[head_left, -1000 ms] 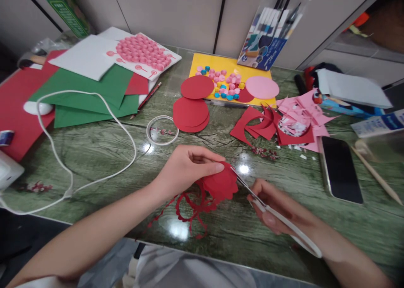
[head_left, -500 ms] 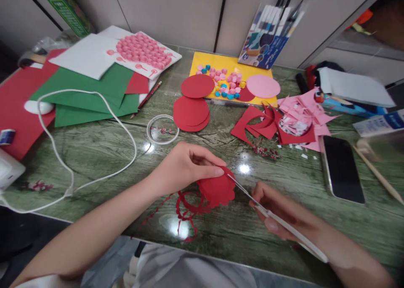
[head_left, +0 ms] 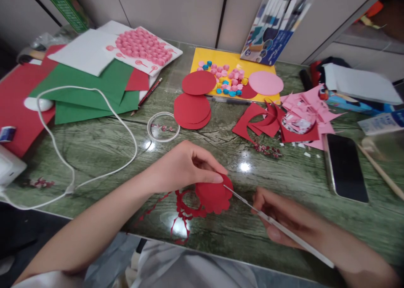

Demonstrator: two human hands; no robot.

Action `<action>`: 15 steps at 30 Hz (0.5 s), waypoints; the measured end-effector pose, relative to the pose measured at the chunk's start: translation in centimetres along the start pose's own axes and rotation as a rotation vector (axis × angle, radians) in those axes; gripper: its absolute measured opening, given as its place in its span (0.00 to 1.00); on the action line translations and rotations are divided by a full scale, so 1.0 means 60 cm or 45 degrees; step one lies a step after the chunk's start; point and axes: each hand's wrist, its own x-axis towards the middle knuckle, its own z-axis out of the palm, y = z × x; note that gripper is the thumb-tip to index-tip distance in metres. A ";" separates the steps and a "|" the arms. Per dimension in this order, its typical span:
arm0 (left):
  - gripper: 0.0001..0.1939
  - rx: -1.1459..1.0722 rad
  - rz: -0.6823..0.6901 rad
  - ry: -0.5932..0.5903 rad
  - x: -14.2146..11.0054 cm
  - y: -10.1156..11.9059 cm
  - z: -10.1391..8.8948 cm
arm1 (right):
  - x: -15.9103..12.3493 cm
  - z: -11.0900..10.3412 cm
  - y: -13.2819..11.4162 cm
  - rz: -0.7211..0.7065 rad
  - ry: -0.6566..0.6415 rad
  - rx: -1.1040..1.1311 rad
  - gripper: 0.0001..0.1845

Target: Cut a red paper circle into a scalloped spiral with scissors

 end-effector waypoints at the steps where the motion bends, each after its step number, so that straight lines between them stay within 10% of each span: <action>1: 0.06 0.023 -0.002 -0.012 0.000 0.000 -0.001 | -0.001 -0.001 -0.001 0.041 -0.020 -0.041 0.17; 15: 0.04 -0.022 0.020 -0.011 0.003 -0.001 0.004 | 0.000 -0.008 0.006 0.110 -0.159 -0.062 0.18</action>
